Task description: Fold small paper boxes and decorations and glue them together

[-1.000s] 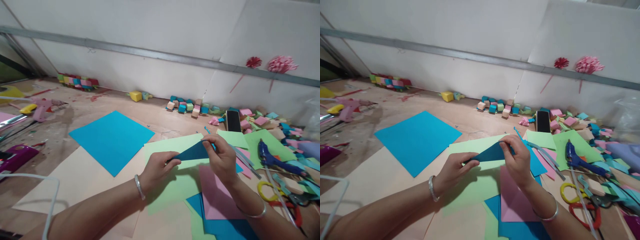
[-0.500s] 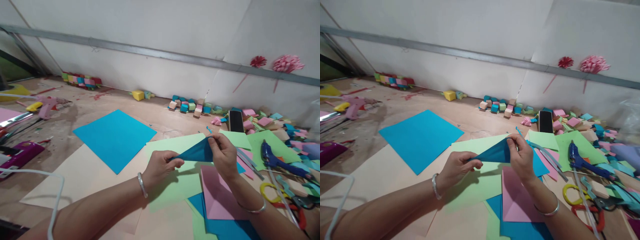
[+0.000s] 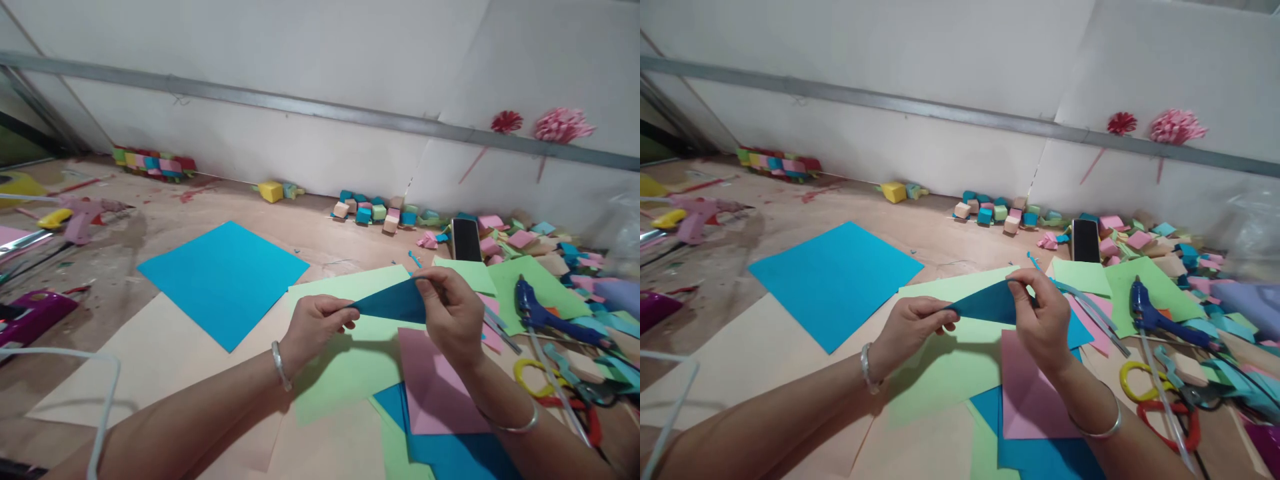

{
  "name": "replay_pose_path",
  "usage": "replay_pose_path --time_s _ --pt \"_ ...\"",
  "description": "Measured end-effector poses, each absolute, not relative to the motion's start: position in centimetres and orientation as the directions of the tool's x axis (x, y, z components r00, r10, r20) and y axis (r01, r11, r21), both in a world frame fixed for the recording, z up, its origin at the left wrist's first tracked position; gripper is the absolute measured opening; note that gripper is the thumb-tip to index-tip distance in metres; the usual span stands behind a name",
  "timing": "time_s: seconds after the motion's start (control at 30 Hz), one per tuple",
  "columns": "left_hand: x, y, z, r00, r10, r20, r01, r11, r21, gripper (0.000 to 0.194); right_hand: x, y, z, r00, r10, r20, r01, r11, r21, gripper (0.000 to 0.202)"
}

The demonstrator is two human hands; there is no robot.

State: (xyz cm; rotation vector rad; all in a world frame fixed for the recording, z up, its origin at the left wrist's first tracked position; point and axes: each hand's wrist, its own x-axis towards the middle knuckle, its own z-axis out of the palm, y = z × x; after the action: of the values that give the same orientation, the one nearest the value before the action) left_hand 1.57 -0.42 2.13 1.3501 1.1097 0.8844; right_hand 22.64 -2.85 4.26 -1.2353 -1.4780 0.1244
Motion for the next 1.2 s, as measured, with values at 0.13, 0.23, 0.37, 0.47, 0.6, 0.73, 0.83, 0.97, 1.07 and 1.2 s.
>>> replay_pose_path --time_s 0.13,0.23,0.37,0.47,0.6,0.73,0.83,0.97,1.07,1.2 --pt "1.3 -0.4 3.0 0.414 0.890 -0.192 0.232 0.101 0.968 0.019 23.4 -2.3 4.6 0.179 0.812 0.555 0.611 0.351 -0.710 0.006" --pt "1.2 -0.2 3.2 0.484 0.836 -0.258 0.266 0.141 0.954 0.016 23.8 -1.7 4.3 0.123 0.858 0.499 0.669 0.300 -0.680 0.009" --pt "1.2 0.0 2.7 0.515 0.811 -0.277 0.327 0.113 0.938 0.023 23.8 -0.7 2.4 0.083 0.892 0.445 0.705 0.263 -0.659 0.011" --pt "1.2 0.3 2.1 0.453 0.881 -0.139 0.454 -0.094 0.886 0.026 23.7 0.1 0.5 0.041 0.912 0.408 0.763 0.235 -0.602 0.013" --pt "1.1 0.7 1.4 0.455 0.883 -0.115 0.587 -0.200 0.784 0.025 23.8 0.9 -1.3 -0.028 0.931 0.365 0.817 0.232 -0.527 0.014" --pt "1.1 0.6 1.3 0.434 0.890 -0.140 0.606 -0.173 0.776 0.017 23.9 1.2 -2.2 -0.073 0.936 0.343 0.846 0.240 -0.476 0.014" --pt "1.2 0.3 1.4 0.437 0.892 -0.115 0.582 -0.182 0.793 0.022 23.9 1.2 -2.5 -0.100 0.933 0.345 0.859 0.255 -0.443 0.014" --pt "1.2 0.3 1.3 0.453 0.889 -0.072 0.600 -0.244 0.762 0.023 23.7 1.2 -2.8 -0.122 0.928 0.352 0.871 0.269 -0.410 0.014" --pt "1.1 0.4 0.9 0.463 0.886 -0.027 0.629 -0.307 0.714 0.026 23.6 1.2 -2.9 -0.129 0.929 0.347 0.873 0.272 -0.405 0.013" --pt "1.0 0.6 0.6 0.514 0.858 0.000 0.655 -0.392 0.646 0.036 23.6 1.3 -2.7 -0.134 0.935 0.329 0.866 0.272 -0.420 0.010"
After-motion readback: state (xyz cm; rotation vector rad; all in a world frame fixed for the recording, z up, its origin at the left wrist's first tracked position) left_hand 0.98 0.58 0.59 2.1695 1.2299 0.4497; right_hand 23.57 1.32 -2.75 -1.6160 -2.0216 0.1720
